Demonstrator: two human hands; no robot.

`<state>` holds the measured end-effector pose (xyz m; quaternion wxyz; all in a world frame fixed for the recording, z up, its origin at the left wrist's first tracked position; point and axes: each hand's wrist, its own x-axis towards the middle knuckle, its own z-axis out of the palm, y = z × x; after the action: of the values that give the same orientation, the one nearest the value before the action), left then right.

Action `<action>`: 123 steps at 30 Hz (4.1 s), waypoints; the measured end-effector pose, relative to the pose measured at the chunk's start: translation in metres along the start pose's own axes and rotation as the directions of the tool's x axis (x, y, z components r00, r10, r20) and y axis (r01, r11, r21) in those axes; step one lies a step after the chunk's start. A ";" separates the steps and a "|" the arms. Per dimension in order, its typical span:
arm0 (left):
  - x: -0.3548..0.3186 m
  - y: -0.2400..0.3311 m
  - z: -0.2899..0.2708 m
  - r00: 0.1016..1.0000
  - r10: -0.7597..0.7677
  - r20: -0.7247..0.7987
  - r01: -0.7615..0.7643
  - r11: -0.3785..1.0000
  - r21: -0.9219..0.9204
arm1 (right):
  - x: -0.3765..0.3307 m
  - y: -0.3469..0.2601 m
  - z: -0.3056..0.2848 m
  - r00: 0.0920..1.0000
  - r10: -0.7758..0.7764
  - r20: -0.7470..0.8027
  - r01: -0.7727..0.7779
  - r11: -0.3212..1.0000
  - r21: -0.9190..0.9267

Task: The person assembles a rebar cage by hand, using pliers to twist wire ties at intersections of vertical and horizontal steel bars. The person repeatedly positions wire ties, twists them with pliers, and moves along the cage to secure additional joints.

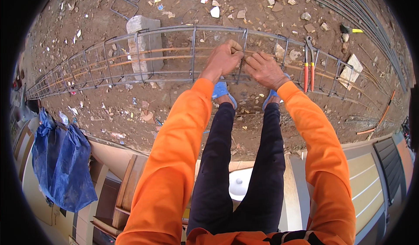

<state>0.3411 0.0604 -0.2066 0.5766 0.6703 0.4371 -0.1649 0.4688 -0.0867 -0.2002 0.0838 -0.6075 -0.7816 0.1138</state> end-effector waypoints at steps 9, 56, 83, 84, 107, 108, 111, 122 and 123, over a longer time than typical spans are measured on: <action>0.041 -0.011 -0.003 0.960 -0.050 0.275 0.081 0.992 -0.102 | 0.007 -0.022 -0.006 0.992 0.128 0.008 -0.127 0.991 -0.049; 0.051 -0.012 -0.005 0.927 -0.161 0.338 0.234 0.954 -0.187 | 0.018 -0.037 0.007 0.841 0.498 0.210 -0.526 0.844 0.103; 0.039 -0.007 -0.007 0.920 -0.195 0.339 0.274 0.940 -0.205 | 0.055 -0.064 0.031 0.024 0.367 0.930 0.756 -0.615 0.223; 0.036 -0.010 -0.009 0.923 -0.206 0.326 0.274 0.945 -0.178 | 0.041 -0.080 0.018 0.102 0.454 0.885 0.669 -0.690 0.276; -0.166 -0.046 0.106 0.903 0.290 -0.317 -0.276 0.957 0.091 | -0.227 -0.123 0.147 -0.457 0.714 0.531 0.250 -0.470 0.847; -0.167 -0.035 0.107 0.892 0.373 -0.254 -0.354 0.928 0.118 | -0.226 -0.140 0.112 -0.469 0.766 0.440 0.165 -0.414 0.895; -0.174 0.021 0.113 0.891 0.421 -0.169 -0.410 0.907 0.096 | -0.211 -0.142 -0.032 -0.526 0.837 0.153 -0.032 -0.199 0.980; -0.123 0.001 0.054 0.887 0.386 -0.252 -0.267 0.876 0.401 | -0.181 -0.109 -0.319 0.010 0.931 -0.364 -0.827 0.212 0.520; -0.116 -0.007 0.055 0.866 0.452 -0.213 -0.324 0.833 0.449 | -0.151 -0.112 -0.298 0.142 0.974 -0.177 -0.877 0.207 0.433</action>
<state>0.2861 -0.0358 -0.1420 0.3732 0.8661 0.3319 -0.0208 0.4822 -0.2368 0.1179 0.2272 -0.9528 -0.1768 0.0963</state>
